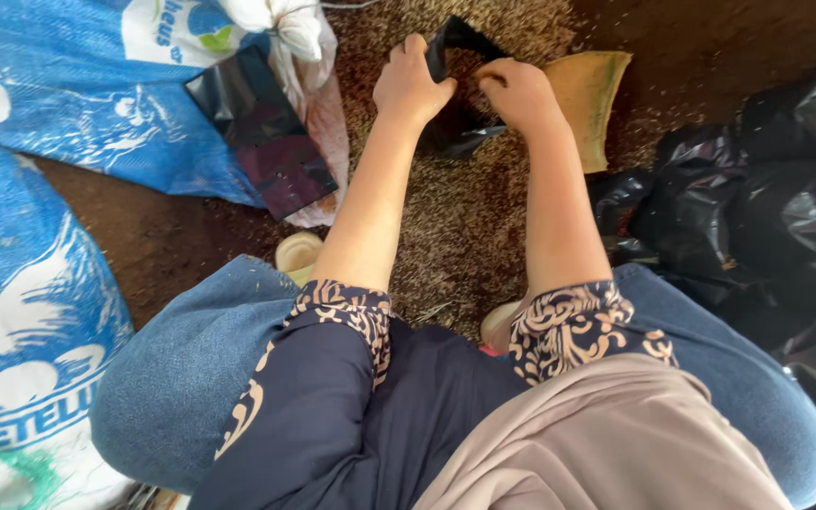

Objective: The person scoops grains from a large pile on the floor into small black plastic bags using a scoop. They then fold and seal the bags and place them aside. The process is repeated continuously.

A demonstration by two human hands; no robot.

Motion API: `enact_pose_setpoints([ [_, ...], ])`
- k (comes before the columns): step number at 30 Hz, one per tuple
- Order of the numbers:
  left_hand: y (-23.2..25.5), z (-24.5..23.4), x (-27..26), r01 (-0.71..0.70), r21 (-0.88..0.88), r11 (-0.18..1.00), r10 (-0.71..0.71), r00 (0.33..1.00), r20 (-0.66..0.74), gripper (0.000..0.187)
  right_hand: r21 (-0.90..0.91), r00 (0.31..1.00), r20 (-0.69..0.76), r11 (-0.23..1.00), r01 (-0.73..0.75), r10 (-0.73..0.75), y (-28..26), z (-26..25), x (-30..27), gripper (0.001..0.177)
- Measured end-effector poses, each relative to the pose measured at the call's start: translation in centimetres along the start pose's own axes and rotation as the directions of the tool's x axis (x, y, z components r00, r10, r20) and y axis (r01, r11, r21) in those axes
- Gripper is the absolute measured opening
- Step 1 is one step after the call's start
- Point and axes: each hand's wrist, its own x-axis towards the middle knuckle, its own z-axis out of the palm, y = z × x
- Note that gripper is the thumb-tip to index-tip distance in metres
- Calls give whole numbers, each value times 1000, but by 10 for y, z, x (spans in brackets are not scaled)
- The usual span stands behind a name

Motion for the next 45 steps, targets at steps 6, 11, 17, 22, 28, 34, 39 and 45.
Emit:
enact_pose_setpoints([
  [6, 0, 35, 37, -169, -10, 986, 159, 947, -278, 52, 10, 898, -252, 929, -369, 360, -5, -5, -25, 54],
  [11, 5, 9, 19, -184, -36, 982, 173, 963, -207, 13, -45, 938, -190, 952, -303, 290, 23, -1, -5, 32],
  [17, 33, -22, -53, -10, -429, 903, 127, 961, 246, 14, 132, 899, -434, 991, 5, 53, 55, -18, 21, 18],
  [22, 48, -2, -71, -145, -423, 895, 216, 968, 126, 20, -18, 855, -518, 999, 31, -36, 51, -15, 25, 18],
  [28, 33, 2, -50, -4, -208, 978, 9, 1000, 23, 38, 8, 825, -557, 994, -108, 95, 24, -22, 6, 59],
  [34, -2, -2, -19, 51, -82, 995, -69, 968, -240, 50, -29, 931, -289, 971, -239, 220, -14, -6, -8, 64],
  [39, -31, 9, -7, -146, 35, 989, 147, 894, -423, 27, 14, 950, -147, 961, -275, 274, -1, -9, 1, 14],
  [45, 21, 41, -25, -180, -351, 919, 123, 976, -178, 17, 28, 936, -296, 981, -189, 189, 29, -51, -15, 16],
])
